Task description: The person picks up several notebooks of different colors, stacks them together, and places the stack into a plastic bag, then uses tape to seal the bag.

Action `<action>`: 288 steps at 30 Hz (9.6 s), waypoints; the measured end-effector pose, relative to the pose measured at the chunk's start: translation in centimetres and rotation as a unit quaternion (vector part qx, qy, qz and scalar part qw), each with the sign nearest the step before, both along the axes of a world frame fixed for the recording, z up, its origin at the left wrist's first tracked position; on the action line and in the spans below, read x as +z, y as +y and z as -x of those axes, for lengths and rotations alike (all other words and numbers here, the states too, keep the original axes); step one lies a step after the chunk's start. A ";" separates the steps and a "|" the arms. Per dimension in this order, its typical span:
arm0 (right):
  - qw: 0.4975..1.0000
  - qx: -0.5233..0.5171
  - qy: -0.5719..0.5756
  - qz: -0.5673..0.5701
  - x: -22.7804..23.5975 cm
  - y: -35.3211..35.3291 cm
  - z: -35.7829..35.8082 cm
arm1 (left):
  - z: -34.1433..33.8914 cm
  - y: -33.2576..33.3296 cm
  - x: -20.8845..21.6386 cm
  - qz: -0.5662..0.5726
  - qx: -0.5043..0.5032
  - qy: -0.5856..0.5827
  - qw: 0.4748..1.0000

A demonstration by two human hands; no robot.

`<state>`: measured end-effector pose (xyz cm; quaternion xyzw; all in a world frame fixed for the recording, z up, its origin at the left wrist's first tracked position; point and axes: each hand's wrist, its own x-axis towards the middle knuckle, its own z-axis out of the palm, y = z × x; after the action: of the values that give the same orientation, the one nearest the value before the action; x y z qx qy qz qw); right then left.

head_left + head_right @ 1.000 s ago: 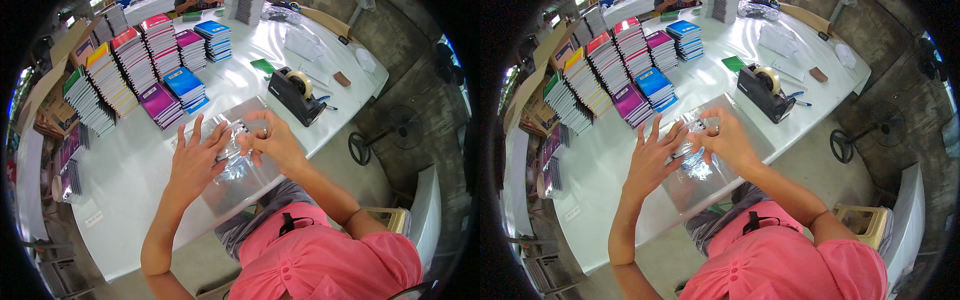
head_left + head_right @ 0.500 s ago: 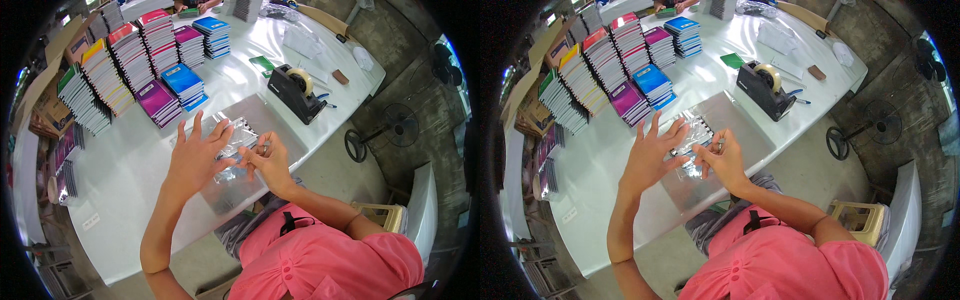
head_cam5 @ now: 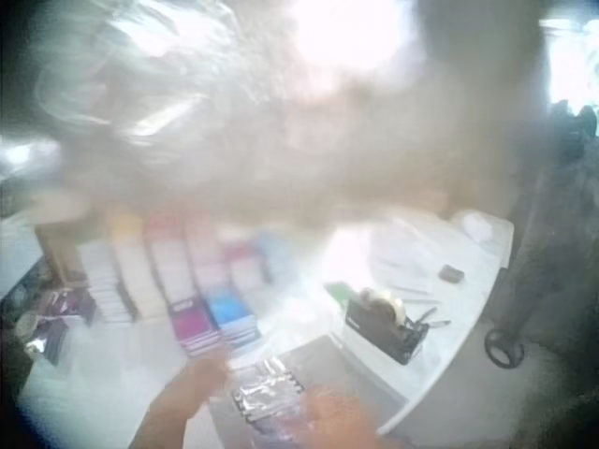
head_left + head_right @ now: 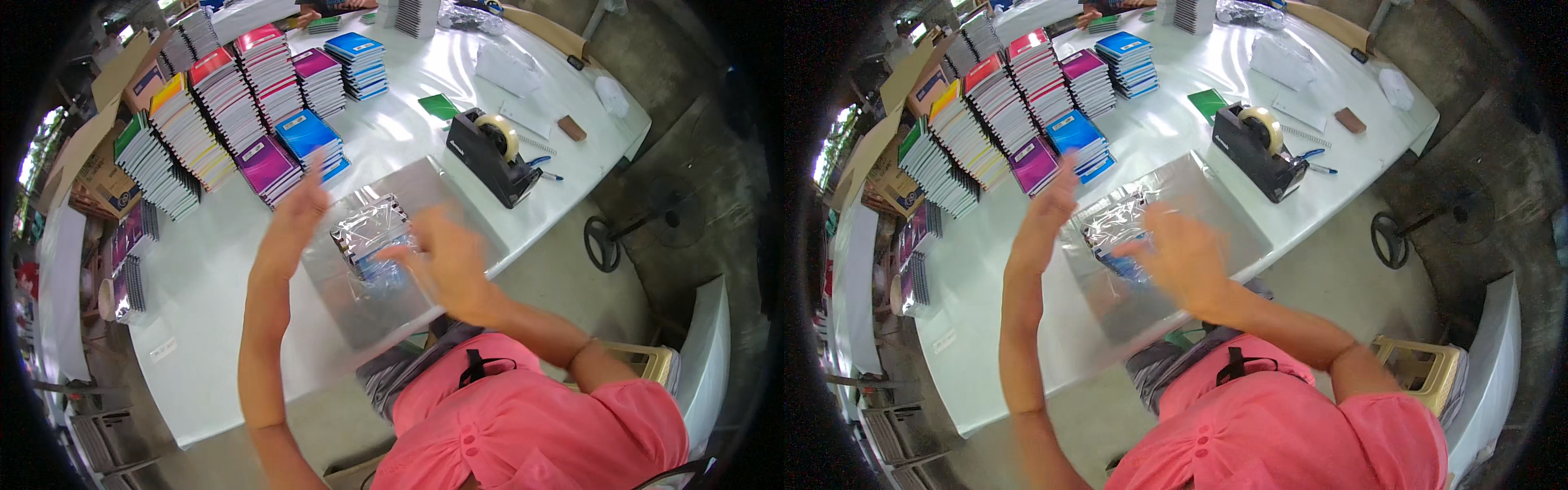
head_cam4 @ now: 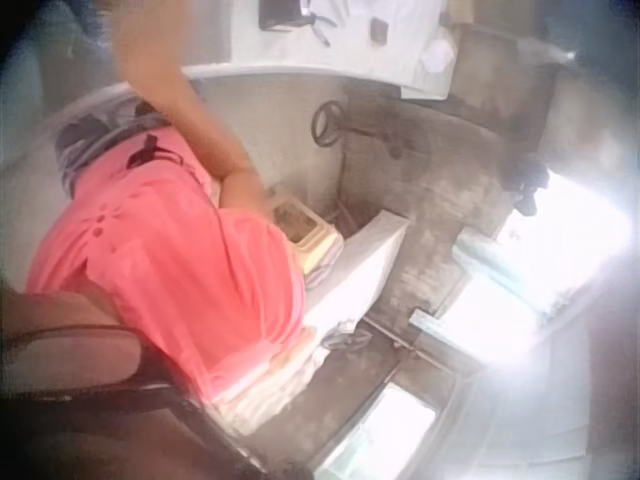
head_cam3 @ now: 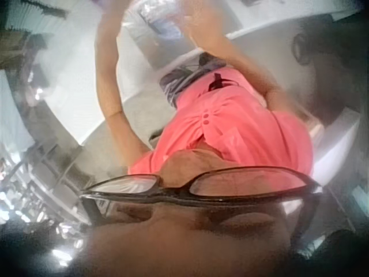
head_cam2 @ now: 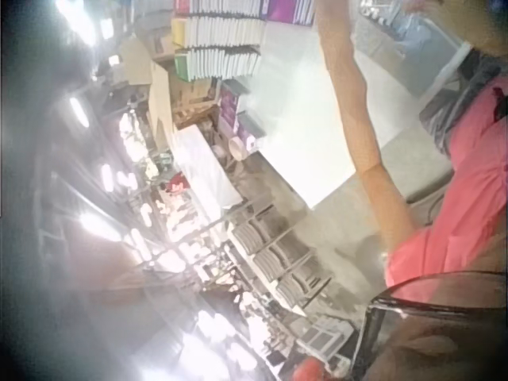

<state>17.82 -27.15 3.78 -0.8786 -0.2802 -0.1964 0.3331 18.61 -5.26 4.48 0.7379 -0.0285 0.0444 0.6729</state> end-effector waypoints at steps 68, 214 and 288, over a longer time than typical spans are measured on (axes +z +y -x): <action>0.854 0.466 0.174 -0.155 -3.0 2.3 -8.7 | 6.4 -0.1 -3.3 -0.333 0.157 -0.132 0.920; 0.702 0.073 0.683 -0.187 2.1 2.3 0.4 | 8.0 -2.3 -0.5 -0.618 0.096 -0.169 0.762; 0.946 0.100 0.305 0.049 -6.3 1.4 -2.6 | 1.7 -0.6 -0.2 -0.247 -0.092 0.080 0.961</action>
<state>20.44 -25.78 -2.52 -0.8794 -0.2610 0.1291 0.3767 16.91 -5.81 4.24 0.8765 -0.0525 -0.0858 0.4708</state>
